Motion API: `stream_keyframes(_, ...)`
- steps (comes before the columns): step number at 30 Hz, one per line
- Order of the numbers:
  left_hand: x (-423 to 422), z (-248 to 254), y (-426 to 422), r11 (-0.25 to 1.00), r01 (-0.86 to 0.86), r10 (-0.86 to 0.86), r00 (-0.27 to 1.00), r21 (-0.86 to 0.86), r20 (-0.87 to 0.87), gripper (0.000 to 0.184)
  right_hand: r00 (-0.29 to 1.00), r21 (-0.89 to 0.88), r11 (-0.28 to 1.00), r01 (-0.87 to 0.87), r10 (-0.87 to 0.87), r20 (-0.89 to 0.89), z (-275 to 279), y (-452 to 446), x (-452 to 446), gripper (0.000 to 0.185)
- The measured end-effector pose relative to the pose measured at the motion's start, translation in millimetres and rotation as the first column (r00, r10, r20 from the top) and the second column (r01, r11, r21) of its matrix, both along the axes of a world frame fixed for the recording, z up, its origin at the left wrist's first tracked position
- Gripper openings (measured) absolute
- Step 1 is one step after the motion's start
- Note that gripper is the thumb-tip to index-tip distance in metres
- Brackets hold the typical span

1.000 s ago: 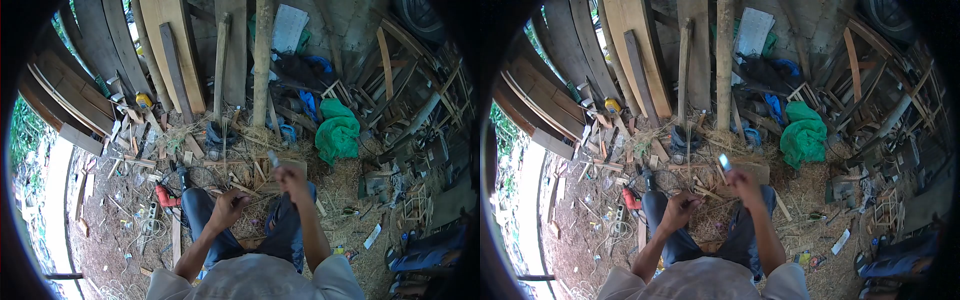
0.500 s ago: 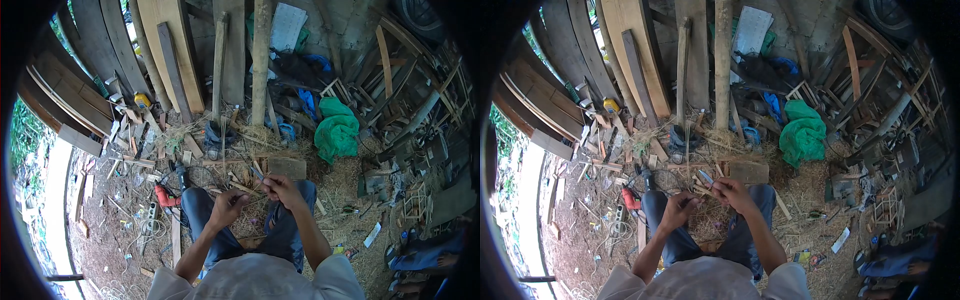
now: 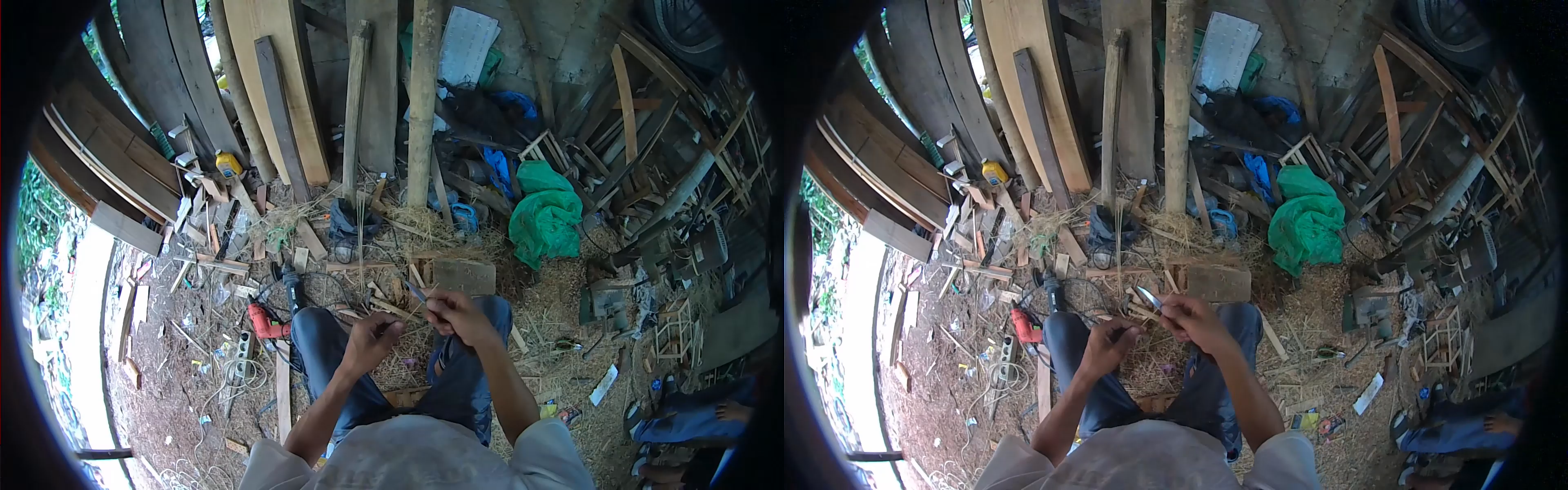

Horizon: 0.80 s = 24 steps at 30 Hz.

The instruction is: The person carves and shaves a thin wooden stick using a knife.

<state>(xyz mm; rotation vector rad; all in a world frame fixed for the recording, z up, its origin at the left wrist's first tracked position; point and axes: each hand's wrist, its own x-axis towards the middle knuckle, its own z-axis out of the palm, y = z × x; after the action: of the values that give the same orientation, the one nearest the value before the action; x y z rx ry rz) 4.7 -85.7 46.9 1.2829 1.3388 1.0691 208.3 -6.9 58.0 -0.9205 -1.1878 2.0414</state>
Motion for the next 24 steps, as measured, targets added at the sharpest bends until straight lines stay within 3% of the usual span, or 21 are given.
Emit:
stream_keyframes(3,-4.2,-2.5,-0.5,0.999,0.036,-0.036,0.999,-0.036,0.008,0.015,0.998,-0.131,0.989,0.064,-0.066,-0.011,3.4,2.8,1.6,0.022)
stream_keyframes(4,-5.9,-1.5,-2.0,0.999,0.036,-0.036,0.999,-0.038,0.006,0.015,0.998,-0.134,0.989,0.064,-0.066,-0.013,-1.0,6.7,5.5,0.022)
stream_keyframes(6,-9.8,2.7,-4.6,0.998,0.039,-0.035,0.998,0.058,-0.061,0.016,0.971,-0.106,0.966,0.237,-0.239,-0.004,-12.7,18.8,20.5,0.023)
stream_keyframes(9,-15.8,1.8,-9.8,1.000,-0.028,0.028,0.999,0.014,-0.028,0.015,0.933,-0.064,0.932,0.358,-0.359,-0.014,1.6,35.9,44.1,0.024)
stream_keyframes(14,-7.9,-2.4,-3.0,0.997,-0.074,0.074,0.996,0.004,-0.047,0.016,0.970,-0.102,0.964,0.245,-0.243,0.029,4.5,20.4,30.4,0.029)
stream_keyframes(16,-1.2,0.4,0.4,0.995,-0.091,0.094,0.992,0.041,-0.079,0.016,0.986,-0.089,0.985,0.150,-0.155,-0.054,-7.3,14.6,21.0,0.029)
stream_keyframes(19,-0.3,3.0,2.5,0.989,-0.098,0.114,0.983,0.112,-0.146,0.016,0.988,0.023,0.989,0.149,-0.148,-0.045,-13.1,7.7,10.6,0.028)
stream_keyframes(24,-4.4,3.0,10.1,0.995,-0.054,0.062,0.993,0.081,-0.099,0.013,0.982,0.001,0.983,0.183,-0.183,-0.040,17.0,-2.9,-1.9,0.028)
